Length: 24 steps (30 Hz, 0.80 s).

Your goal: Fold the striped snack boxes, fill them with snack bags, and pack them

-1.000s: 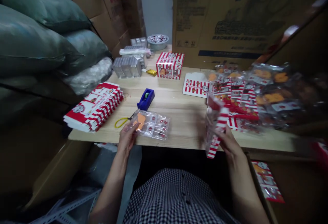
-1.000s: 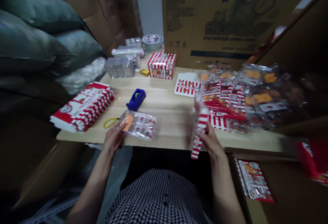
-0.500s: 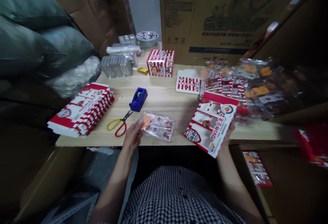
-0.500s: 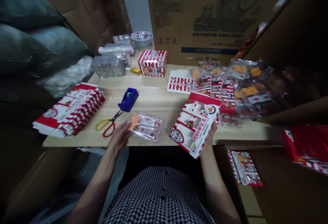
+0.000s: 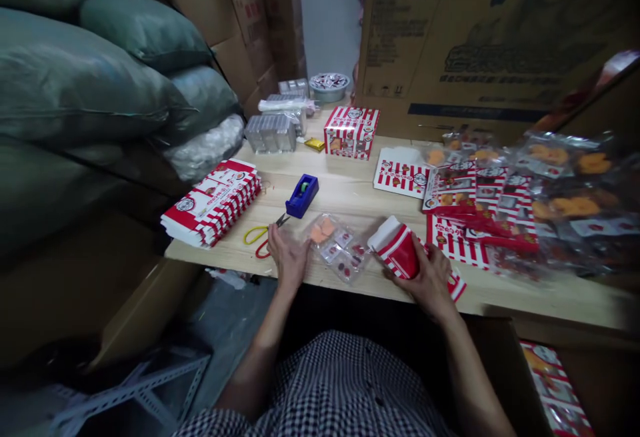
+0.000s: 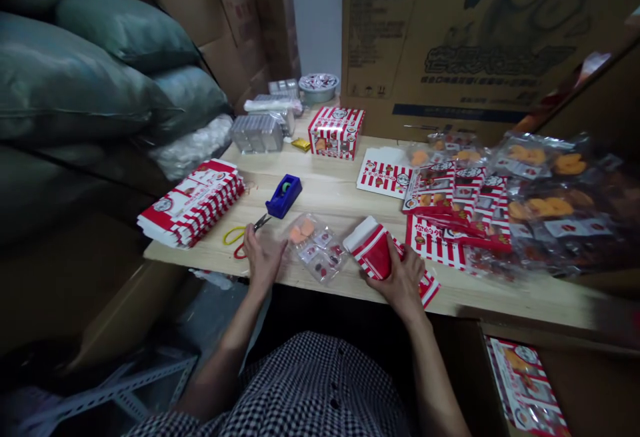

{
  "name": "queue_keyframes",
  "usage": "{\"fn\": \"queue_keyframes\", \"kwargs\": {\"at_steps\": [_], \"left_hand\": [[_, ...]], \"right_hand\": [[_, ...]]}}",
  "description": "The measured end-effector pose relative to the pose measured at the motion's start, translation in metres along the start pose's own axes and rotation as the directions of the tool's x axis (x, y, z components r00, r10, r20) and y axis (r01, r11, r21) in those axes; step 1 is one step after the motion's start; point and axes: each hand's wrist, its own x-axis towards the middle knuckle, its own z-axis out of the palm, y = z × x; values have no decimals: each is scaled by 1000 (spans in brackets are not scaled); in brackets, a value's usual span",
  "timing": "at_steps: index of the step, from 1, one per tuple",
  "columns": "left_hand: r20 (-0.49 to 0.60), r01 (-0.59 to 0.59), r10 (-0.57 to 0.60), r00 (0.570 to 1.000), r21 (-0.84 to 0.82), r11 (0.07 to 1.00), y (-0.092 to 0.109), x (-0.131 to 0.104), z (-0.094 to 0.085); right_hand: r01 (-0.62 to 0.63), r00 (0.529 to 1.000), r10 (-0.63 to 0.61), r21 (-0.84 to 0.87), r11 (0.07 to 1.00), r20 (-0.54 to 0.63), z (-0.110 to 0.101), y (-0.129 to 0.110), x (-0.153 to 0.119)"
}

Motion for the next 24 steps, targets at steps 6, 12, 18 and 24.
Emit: {"fn": "queue_keyframes", "kwargs": {"at_steps": [6, 12, 18, 24], "left_hand": [[905, -769, 296, 304, 50, 638, 46, 31, 33], [995, -841, -52, -85, -44, 539, 70, 82, 115], [997, -690, -19, -72, -36, 723, 80, 112, 117], [756, 245, -41, 654, -160, 956, 87, 125, 54]], "right_hand": [[5, 995, -31, 270, 963, 94, -16, 4, 9], [-345, 935, 33, 888, 303, 352, -54, 31, -16], [-388, 890, 181, 904, -180, 419, -59, 49, -37], [-396, 910, 135, 918, 4, 392, -59, 42, -29]]}}
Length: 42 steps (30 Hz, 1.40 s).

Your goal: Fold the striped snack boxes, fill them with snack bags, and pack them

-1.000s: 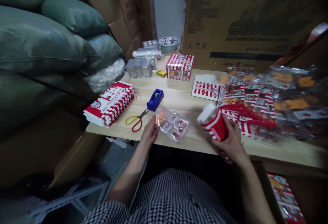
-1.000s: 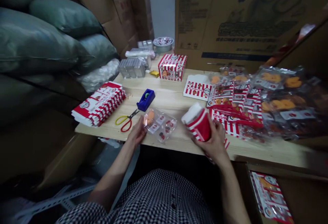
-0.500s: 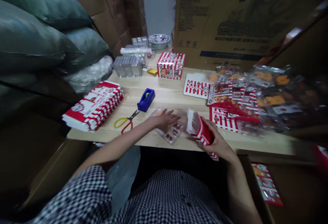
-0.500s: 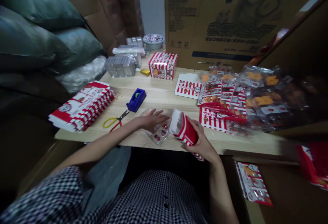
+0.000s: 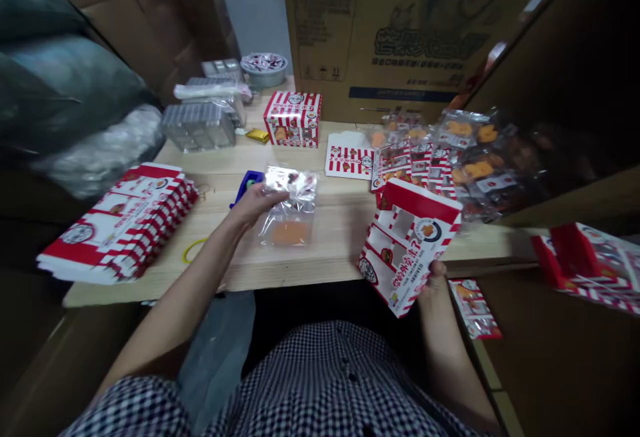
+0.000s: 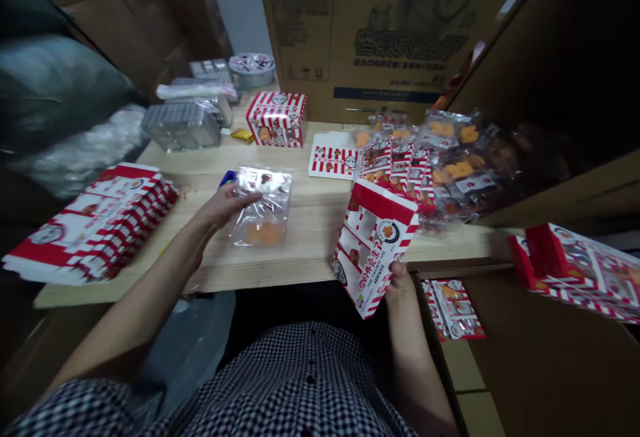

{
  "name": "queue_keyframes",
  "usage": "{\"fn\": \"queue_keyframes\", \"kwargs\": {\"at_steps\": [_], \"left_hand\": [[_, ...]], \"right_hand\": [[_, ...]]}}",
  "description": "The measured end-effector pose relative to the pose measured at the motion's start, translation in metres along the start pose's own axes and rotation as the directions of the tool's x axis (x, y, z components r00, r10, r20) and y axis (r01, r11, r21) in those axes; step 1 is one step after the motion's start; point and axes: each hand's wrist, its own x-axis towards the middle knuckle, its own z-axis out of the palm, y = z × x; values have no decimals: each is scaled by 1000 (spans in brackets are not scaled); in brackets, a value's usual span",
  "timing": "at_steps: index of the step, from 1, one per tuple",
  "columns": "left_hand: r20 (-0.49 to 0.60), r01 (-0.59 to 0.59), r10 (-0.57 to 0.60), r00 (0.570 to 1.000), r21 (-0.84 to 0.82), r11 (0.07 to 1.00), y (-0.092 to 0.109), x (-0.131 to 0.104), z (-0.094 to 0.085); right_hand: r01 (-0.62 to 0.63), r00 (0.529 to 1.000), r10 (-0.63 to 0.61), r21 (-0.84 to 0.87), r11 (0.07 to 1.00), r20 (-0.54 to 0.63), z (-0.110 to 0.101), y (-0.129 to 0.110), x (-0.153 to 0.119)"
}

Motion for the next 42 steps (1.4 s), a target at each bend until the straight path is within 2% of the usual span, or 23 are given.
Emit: {"fn": "queue_keyframes", "kwargs": {"at_steps": [2, 4, 5, 7, 8, 9, 10, 11, 12, 15, 16, 21, 24, 26, 27, 30, 33, 38, 40, 42], "left_hand": [[-245, 47, -135, 960, -336, 941, 7, -20, -8], [-404, -49, -215, 889, -550, 834, 17, -40, -11], [-492, -147, -214, 844, -596, 790, 22, -49, -10], [-676, -370, -160, 719, -568, 735, 29, -68, -3], [-755, -464, -118, 645, -509, 725, 29, -76, 3], [-812, -530, -74, 578, -443, 723, 27, -84, 10], [-841, -559, -38, 539, -391, 731, 22, -91, 17], [-844, -552, -19, 536, -368, 748, 15, -98, 23], [-826, -517, -18, 563, -369, 773, 7, -104, 28], [-719, -338, -82, 691, -422, 841, -24, -120, 34], [-699, -298, -101, 708, -425, 854, -33, -123, 32], [-734, -263, -95, 672, -356, 897, -63, -123, 14], [-705, -217, -100, 702, -346, 913, -72, -110, 14], [-683, -208, -118, 721, -375, 903, -76, -100, 19], [-686, -227, -125, 717, -399, 889, -77, -95, 22], [-735, -304, -149, 661, -444, 843, -83, -82, 32], [-780, -328, -170, 602, -435, 839, -93, -73, 41], [-817, -330, -185, 546, -413, 849, -108, -74, 58], [-806, -320, -202, 556, -432, 843, -112, -79, 67], [-779, -309, -221, 586, -467, 828, -113, -87, 76]], "right_hand": [[45, 998, -36, -165, 985, 57, 15, -3, 6], [158, 984, -104, -432, 888, 147, 38, -5, 12], [235, 970, -146, -585, 776, 196, 51, -4, 15], [373, 927, -212, -828, 420, 310, 75, 4, 19], [412, 905, -219, -879, 240, 365, 84, 10, 20], [436, 890, -207, -892, 123, 406, 91, 18, 21], [457, 879, -183, -888, 53, 441, 95, 26, 22], [473, 871, -161, -881, 17, 465, 98, 34, 23], [484, 866, -141, -875, -2, 479, 98, 40, 23], [489, 865, -112, -872, -34, 490, 96, 51, 23], [489, 865, -107, -871, -44, 491, 94, 52, 23], [506, 856, -88, -860, -64, 510, 95, 49, 22], [523, 847, -72, -850, -64, 526, 100, 51, 20], [531, 843, -58, -845, -62, 535, 104, 55, 19], [533, 843, -51, -844, -60, 536, 107, 58, 18], [521, 852, -46, -853, -39, 522, 115, 68, 15], [486, 869, -96, -874, -4, 485, 122, 79, 13], [479, 865, -191, -877, 43, 464, 123, 87, 15], [483, 863, -203, -873, 67, 462, 120, 88, 17], [483, 865, -199, -872, 81, 460, 117, 89, 18]]}}
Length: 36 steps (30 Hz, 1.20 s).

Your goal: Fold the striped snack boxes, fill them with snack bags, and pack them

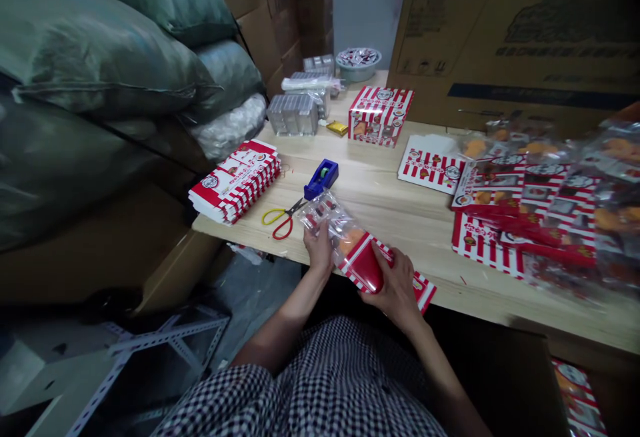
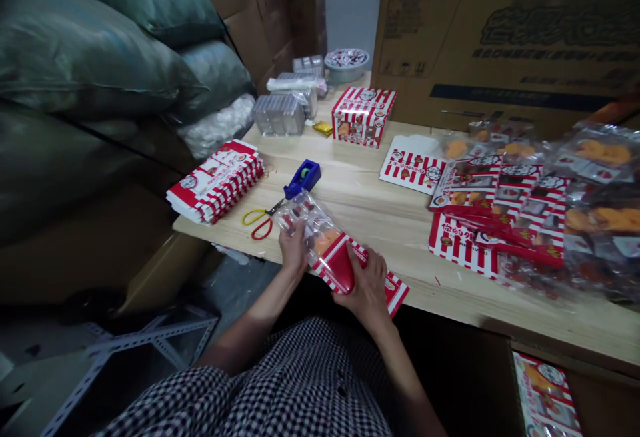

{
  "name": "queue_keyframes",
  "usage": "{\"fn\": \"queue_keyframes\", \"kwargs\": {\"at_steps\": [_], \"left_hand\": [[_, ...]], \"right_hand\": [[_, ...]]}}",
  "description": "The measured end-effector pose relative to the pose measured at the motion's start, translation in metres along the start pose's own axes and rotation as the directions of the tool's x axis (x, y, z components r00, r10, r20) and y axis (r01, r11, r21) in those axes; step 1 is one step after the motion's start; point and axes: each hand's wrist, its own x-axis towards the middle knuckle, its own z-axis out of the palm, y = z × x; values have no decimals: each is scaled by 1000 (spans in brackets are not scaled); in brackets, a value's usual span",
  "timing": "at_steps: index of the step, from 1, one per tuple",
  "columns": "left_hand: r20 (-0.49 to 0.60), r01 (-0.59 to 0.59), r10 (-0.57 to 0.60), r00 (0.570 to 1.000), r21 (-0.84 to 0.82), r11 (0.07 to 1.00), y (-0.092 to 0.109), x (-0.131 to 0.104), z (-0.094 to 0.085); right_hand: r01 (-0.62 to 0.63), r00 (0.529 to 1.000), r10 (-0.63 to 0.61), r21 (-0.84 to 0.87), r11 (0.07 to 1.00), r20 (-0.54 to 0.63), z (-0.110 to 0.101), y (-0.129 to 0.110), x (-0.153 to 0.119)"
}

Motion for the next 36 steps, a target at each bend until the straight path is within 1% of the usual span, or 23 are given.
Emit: {"fn": "queue_keyframes", "kwargs": {"at_steps": [3, 5, 7, 8, 9, 10, 12, 14, 15, 17, 19, 20, 23, 26, 28, 29, 30, 31, 32, 33, 34, 35, 36], "left_hand": [[54, 67, -65, 996, -27, 997, 0, -21, -7], [134, 140, -138, 981, -8, 990, 6, -31, -13], [260, 222, -231, 937, 64, 973, 20, -33, -22], [295, 235, -257, 920, 109, 966, 28, -30, -26], [292, 218, -254, 922, 149, 964, 38, -25, -30], [260, 166, -209, 943, 179, 970, 49, -19, -34], [185, -17, -29, 982, 243, 970, 67, -5, -40], [208, -173, 109, 972, 322, 931, 80, 2, -42], [258, -220, 130, 957, 357, 908, 83, 1, -42], [358, -255, 103, 928, 411, 875, 85, -10, -37], [447, -305, 88, 890, 441, 844, 81, -30, -29], [497, -359, 104, 862, 453, 816, 79, -40, -25], [626, -562, 175, 760, 498, 661, 79, -64, -14], [719, -694, 187, 669, 514, 504, 89, -69, -6], [770, -743, 188, 610, 473, 473, 99, -65, -3], [774, -745, 204, 599, 445, 497, 104, -64, -1], [757, -722, 227, 613, 419, 550, 107, -63, 0], [720, -671, 246, 649, 389, 631, 109, -62, 2], [670, -591, 245, 700, 353, 725, 109, -63, 4], [630, -489, 210, 748, 310, 815, 107, -65, 5], [614, -377, 143, 776, 271, 886, 104, -67, 8], [625, -271, 63, 778, 243, 931, 100, -68, 10], [651, -190, -7, 759, 232, 954, 97, -69, 13]], "right_hand": [[6, 1000, -6, -2, 1000, 11, -1, 4, -1], [10, 1000, -10, -1, 1000, -4, -3, 6, -2], [14, 1000, -14, 8, 1000, -22, -8, 8, -2], [22, 1000, -22, 13, 1000, -21, -11, 9, -3], [33, 999, -33, 17, 999, -16, -14, 10, -3], [48, 999, -48, 20, 999, -7, -17, 10, -4], [81, 997, -82, 23, 996, 5, -21, 8, -6], [97, 995, -97, 21, 995, -9, -22, 4, -7], [96, 995, -96, 20, 995, -26, -23, 1, -7], [83, 995, -81, 22, 996, -63, -24, -5, -6], [67, 993, -64, 27, 997, -98, -27, -12, -3], [60, 992, -56, 28, 998, -114, -29, -15, -1], [42, 985, -36, 36, 998, -166, -37, -22, 4], [39, 975, -26, 54, 998, -221, -45, -28, 9], [14, 962, 10, 87, 996, -273, -46, -32, 11], [-3, 951, 37, 111, 994, -306, -45, -34, 12], [-20, 937, 66, 134, 991, -344, -42, -35, 12], [-35, 917, 93, 154, 987, -388, -37, -37, 12], [-46, 894, 116, 168, 985, -434, -32, -38, 12], [-57, 866, 138, 179, 982, -480, -26, -39, 12], [-67, 840, 158, 190, 980, -519, -21, -39, 11], [-70, 822, 176, 211, 975, -541, -17, -38, 11], [-64, 815, 198, 256, 965, -544, -15, -37, 10]]}}
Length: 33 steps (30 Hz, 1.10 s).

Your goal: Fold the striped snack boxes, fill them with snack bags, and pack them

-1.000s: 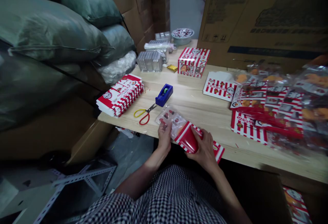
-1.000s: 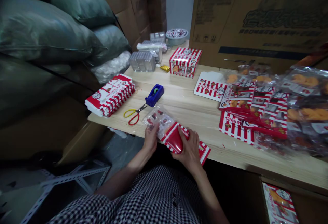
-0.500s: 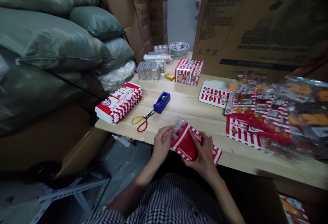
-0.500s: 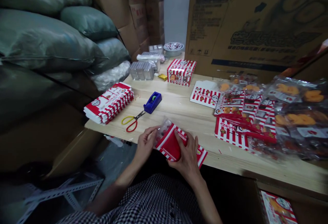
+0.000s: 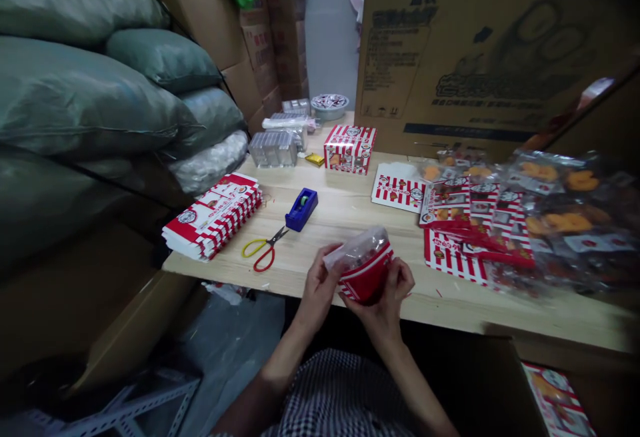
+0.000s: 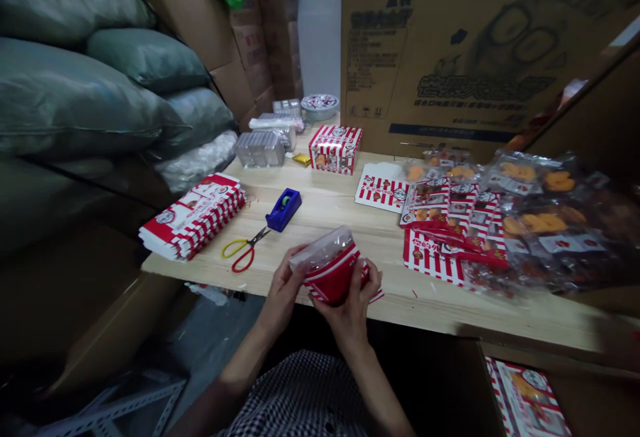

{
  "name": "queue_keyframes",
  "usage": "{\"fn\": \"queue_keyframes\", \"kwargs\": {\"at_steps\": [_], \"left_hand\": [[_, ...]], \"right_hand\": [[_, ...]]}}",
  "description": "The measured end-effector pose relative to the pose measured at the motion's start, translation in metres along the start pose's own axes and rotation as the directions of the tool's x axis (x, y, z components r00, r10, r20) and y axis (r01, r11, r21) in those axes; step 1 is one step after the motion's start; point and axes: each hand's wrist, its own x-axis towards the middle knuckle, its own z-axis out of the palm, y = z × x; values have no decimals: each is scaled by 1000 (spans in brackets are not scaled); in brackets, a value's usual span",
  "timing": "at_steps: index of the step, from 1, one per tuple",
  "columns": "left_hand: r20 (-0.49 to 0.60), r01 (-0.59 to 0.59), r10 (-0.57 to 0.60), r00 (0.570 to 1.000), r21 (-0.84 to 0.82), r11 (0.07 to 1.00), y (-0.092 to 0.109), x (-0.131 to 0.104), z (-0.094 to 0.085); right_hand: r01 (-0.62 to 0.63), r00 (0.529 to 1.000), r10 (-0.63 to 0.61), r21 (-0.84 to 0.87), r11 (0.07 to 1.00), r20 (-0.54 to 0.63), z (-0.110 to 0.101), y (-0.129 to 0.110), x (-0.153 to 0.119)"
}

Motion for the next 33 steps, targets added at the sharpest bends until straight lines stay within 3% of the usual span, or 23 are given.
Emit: {"fn": "queue_keyframes", "kwargs": {"at_steps": [2, 5, 10, 13, 18, 22, 25, 29, 33], "left_hand": [[96, 49, -45, 994, -36, 998, -1, 5, 3], [212, -9, -2, 977, 51, 999, 8, 17, 1], [419, -167, 81, 904, 173, 971, 23, 27, 9], [417, -87, 39, 908, 96, 992, 19, 26, 16], [474, 74, 19, 880, -176, 982, 6, 23, 17], [309, 83, -17, 951, -202, 976, 5, 21, 24], [251, 84, -52, 967, -116, 990, 10, 25, 28], [410, 247, -94, 907, -339, 908, 12, 32, 24], [386, 305, -139, 912, -410, 859, 7, 42, 16]], "right_hand": [[-83, 996, 80, 179, 980, 27, -6, 2, 3], [-267, 962, 255, 512, 817, 94, -31, -2, 21], [-423, 900, 370, 676, 603, 233, -65, -19, 52], [-426, 894, 383, 698, 576, 230, -65, -21, 53], [-443, 883, 417, 676, 589, 215, -58, -13, 46], [-419, 870, 472, 718, 555, 143, -53, -13, 56], [-410, 858, 489, 784, 467, 158, -48, -14, 69], [-443, 833, 494, 834, 329, 248, -46, -15, 79], [-490, 815, 437, 855, 169, 380, -50, -20, 80]]}}
